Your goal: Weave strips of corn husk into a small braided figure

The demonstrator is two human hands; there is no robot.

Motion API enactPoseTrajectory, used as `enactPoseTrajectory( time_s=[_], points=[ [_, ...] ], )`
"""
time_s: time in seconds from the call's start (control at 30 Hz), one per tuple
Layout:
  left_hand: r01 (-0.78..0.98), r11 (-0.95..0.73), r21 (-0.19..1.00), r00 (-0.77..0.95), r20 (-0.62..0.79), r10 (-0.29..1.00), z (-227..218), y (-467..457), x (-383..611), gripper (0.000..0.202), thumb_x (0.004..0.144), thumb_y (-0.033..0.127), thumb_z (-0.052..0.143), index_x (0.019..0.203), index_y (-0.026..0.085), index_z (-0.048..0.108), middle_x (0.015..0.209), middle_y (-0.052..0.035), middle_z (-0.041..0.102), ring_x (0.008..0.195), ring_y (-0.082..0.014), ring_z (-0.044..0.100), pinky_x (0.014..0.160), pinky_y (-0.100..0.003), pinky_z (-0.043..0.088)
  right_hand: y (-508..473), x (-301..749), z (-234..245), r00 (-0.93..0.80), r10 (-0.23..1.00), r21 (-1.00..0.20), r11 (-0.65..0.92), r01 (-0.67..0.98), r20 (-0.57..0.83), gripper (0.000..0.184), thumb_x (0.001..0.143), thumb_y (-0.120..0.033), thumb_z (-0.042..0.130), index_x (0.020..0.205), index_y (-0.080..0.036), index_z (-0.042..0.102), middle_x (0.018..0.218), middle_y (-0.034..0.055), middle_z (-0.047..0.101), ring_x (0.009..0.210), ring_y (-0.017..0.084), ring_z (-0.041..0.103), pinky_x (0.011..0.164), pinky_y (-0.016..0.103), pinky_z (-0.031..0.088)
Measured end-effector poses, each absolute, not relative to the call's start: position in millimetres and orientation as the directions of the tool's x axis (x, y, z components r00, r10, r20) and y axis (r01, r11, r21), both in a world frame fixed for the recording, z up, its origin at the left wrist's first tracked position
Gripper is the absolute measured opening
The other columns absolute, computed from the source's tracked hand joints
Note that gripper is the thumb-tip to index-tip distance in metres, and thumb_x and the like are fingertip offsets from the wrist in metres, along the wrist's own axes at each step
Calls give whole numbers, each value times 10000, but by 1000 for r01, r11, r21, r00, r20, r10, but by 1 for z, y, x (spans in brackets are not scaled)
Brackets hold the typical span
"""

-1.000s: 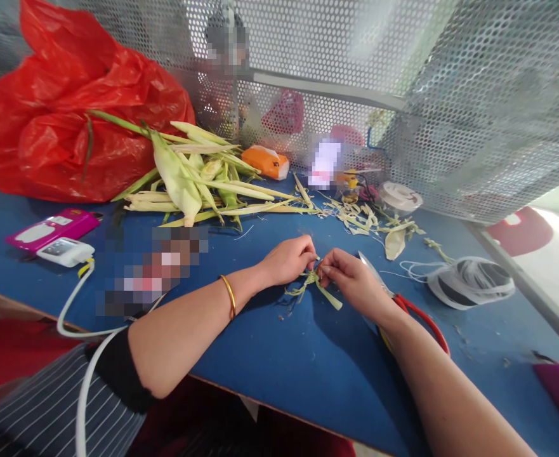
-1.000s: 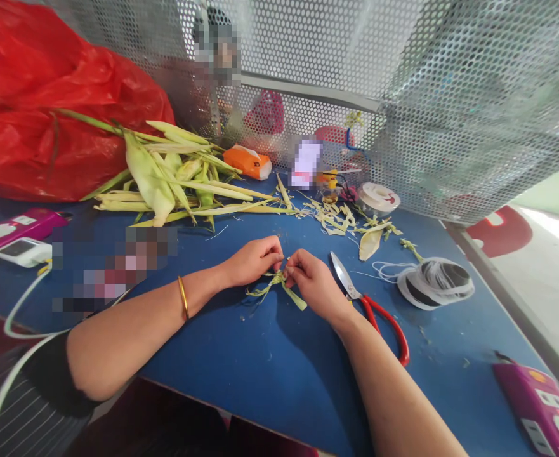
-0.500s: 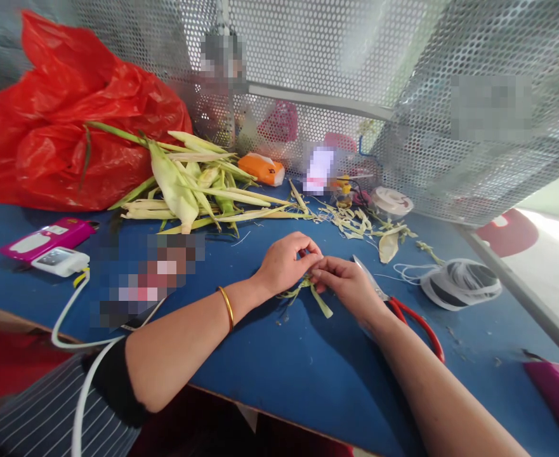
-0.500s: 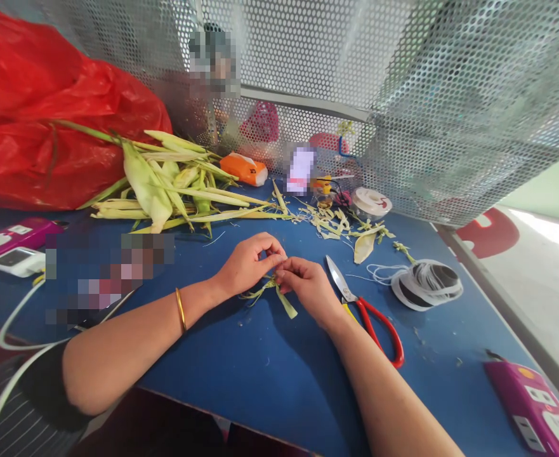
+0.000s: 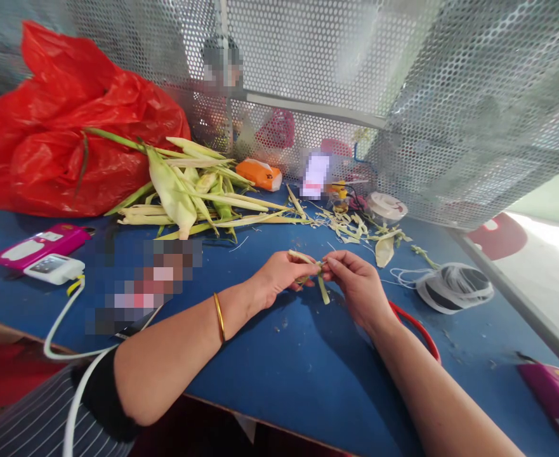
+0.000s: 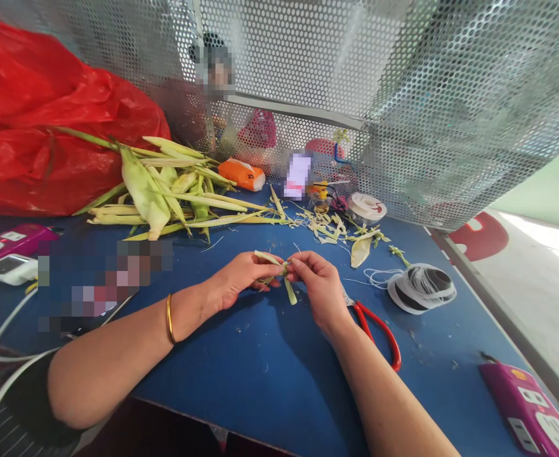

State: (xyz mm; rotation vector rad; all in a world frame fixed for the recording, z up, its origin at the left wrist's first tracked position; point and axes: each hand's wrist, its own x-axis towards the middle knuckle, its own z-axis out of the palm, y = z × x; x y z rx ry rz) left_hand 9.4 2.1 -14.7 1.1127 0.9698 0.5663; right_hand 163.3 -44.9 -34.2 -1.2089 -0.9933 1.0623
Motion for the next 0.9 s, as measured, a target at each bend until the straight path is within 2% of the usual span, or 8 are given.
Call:
enactPoseTrajectory(
  time_s=[0.13,0.37,0.5,0.7,0.8,0.9],
  points=[
    [27,430,902,537,-376,755,-18,2,10,54,784,164,663,791,156,716,730,-34,692,611,-100,622,573,-236,436,-47,162,-34,173,984,-994,66,-92,50,164,749,-354,732,764,-198,681,690,-6,636,621,116,570,642,269,474],
    [53,266,963,459,-260,850,-16,3,10,53,778,151,675,749,151,719,651,-1,656,557,-74,539,542,-213,400,-47,163,-33,214,972,-991,112,-71,94,149,764,-343,729,780,-202,683,708,-7,650,635,117,582,669,269,478],
    [86,257,963,496,-265,827,-15,3,9,61,788,178,664,796,148,717,674,-4,661,579,-81,568,530,-204,390,-47,164,-36,205,972,-991,125,-37,115,137,791,-337,719,785,-204,689,707,-9,657,666,120,595,698,266,482],
    [81,298,951,577,-288,764,-21,4,8,134,768,229,653,872,151,682,717,-3,644,578,-99,596,492,-209,367,-48,164,-34,180,981,-985,102,-142,76,185,744,-354,768,780,-187,698,699,-13,664,644,104,594,669,237,473],
    [96,261,961,557,-269,786,-22,5,9,104,760,225,636,823,145,659,669,16,590,526,-73,526,458,-204,292,-48,164,-31,203,979,-970,65,-236,16,231,703,-368,804,778,-178,695,698,-10,665,623,100,599,647,234,478],
    [91,301,949,537,-301,788,-20,5,10,95,756,230,620,784,141,640,638,28,546,489,-54,434,459,-210,243,-47,165,-29,231,972,-953,20,-302,-52,278,658,-375,838,769,-168,689,688,-12,658,606,93,601,629,224,481]
  ],
)
